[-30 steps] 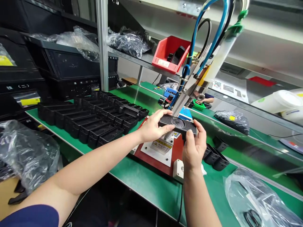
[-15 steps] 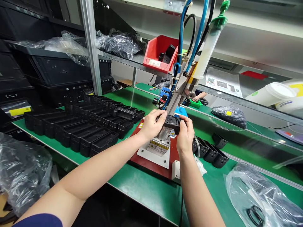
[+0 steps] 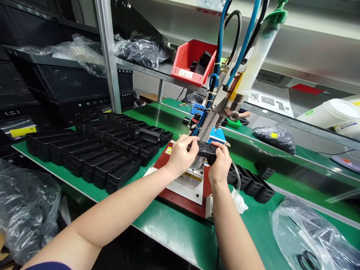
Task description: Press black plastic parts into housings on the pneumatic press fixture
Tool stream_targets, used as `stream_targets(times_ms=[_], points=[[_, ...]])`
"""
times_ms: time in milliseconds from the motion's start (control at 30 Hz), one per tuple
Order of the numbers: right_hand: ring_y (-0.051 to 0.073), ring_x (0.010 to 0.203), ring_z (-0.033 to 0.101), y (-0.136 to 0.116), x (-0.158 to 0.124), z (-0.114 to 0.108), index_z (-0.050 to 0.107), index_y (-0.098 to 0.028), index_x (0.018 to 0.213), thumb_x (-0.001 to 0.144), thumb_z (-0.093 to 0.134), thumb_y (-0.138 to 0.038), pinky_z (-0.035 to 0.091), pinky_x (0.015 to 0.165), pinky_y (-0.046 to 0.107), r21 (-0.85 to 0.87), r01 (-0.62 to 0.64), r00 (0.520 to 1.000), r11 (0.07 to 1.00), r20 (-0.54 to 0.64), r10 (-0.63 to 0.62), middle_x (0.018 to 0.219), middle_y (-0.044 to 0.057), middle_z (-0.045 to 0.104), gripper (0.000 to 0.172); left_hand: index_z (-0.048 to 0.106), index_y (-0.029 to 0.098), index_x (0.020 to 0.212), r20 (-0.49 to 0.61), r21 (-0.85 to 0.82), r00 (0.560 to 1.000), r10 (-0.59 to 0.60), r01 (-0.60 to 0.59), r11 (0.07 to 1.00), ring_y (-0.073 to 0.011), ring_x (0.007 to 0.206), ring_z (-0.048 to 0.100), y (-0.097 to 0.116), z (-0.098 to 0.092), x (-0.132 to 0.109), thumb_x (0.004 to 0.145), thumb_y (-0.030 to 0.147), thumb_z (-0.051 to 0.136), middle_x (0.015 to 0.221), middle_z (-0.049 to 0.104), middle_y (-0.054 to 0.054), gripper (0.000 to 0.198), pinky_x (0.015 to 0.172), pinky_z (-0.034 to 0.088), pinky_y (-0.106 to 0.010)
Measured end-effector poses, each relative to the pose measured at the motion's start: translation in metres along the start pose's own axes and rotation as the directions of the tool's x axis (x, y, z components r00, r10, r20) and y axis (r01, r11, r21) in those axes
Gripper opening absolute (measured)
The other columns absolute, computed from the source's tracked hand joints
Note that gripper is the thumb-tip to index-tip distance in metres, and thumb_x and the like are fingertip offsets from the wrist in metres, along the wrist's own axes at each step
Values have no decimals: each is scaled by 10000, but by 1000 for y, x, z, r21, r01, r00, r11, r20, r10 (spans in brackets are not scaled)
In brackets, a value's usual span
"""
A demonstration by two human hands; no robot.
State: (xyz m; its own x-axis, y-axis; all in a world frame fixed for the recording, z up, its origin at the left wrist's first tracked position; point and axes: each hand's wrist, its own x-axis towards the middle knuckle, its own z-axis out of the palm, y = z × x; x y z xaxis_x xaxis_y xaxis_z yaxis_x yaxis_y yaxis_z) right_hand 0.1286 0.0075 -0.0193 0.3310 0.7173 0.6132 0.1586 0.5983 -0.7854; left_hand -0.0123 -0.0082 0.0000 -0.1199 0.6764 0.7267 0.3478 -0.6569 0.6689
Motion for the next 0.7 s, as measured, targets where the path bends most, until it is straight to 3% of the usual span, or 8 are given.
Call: stream_targets(times_ms=[200,400,500,600,700], points=[[158,755,505,1,-2,-2,653,-188,919,827,479,-370,372,693,275,-32,-1,1000,999,16,1,852,7,598,268,700,170,1014,39,73,999,-7,4,997,-182,917,647,-8,-1,-1,931,231,424,960,683,-70,294,847,509,-292],[182,888,552,-22,-19,-1,600,-186,1010,900,433,-460,419,820,324,-205,35,999,978,-7,-37,989,45,617,339,703,181,1035,199,-34,980,-31,39,999,-187,1004,645,-20,-4,13,935,247,401,1059,701,-66,325,924,489,-316],[184,918,570,-31,-26,-3,574,-198,1093,929,396,-506,436,867,350,-266,10,998,964,70,9,1044,56,627,392,680,183,1093,249,-26,965,-78,87,996,-188,1057,630,-19,-7,19,949,272,392,1132,686,-74,335,966,472,-332],[194,1045,571,-32,-32,-19,521,-224,1254,937,399,-534,434,934,381,-284,-10,989,959,138,52,1191,75,603,460,587,163,1249,219,55,973,-71,60,997,-213,1183,566,-14,-20,9,972,375,375,1255,613,-114,408,1036,436,-378],[211,1132,563,-17,-35,-61,497,-243,1312,912,434,-562,473,912,393,-300,-73,995,951,45,91,1266,87,586,515,510,164,1315,139,149,989,42,-63,987,-215,1259,499,-18,-46,-26,981,357,371,1316,555,-126,410,1084,396,-400]])
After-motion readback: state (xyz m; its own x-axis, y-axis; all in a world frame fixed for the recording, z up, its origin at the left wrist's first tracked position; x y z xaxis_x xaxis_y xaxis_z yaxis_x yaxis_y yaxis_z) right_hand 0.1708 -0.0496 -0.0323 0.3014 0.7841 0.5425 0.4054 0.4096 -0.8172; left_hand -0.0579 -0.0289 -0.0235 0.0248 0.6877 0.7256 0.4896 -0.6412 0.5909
